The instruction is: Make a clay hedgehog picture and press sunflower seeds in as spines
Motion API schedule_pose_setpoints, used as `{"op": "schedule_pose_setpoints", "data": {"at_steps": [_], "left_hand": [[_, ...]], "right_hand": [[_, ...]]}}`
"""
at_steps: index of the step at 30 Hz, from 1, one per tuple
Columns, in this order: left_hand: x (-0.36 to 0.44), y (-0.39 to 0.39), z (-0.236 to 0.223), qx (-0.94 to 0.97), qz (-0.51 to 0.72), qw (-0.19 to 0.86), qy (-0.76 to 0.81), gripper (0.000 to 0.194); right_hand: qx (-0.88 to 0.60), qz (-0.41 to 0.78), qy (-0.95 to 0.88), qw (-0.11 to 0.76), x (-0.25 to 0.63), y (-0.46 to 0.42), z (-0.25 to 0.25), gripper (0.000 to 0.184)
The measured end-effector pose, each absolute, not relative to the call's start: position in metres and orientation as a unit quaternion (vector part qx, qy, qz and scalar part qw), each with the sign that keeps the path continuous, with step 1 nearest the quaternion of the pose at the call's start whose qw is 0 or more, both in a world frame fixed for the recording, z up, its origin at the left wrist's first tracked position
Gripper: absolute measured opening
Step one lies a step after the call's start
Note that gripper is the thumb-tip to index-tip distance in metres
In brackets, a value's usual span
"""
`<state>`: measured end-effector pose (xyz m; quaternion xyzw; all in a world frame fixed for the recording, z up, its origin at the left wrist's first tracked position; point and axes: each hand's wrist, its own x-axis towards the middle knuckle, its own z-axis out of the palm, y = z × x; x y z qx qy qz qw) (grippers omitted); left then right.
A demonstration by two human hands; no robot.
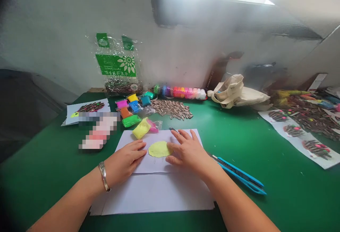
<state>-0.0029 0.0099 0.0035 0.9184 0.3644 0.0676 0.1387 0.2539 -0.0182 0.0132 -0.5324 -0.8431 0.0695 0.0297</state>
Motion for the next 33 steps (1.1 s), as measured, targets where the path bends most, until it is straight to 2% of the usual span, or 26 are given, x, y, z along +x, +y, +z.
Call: {"op": "schedule_pose_setpoints", "data": {"at_steps": [13,20,33], "left_hand": [[-0.003,0.009,0.002,0.918,0.074,0.144,0.363,0.028],[-0.003,0.009,0.004,0.921,0.073,0.142,0.357,0.030],[-0.004,0.009,0.001,0.921,0.094,0.139,0.352,0.028]], "right_hand": [[-0.525,0.060,-0.848,0.042,0.251,-0.018,0.005,0.042],[-0.488,0.079,-0.868,0.048,0.240,-0.028,0.011,0.058],[-0.502,0.068,-0.862,0.029,0.237,-0.026,0.004,0.054]]}}
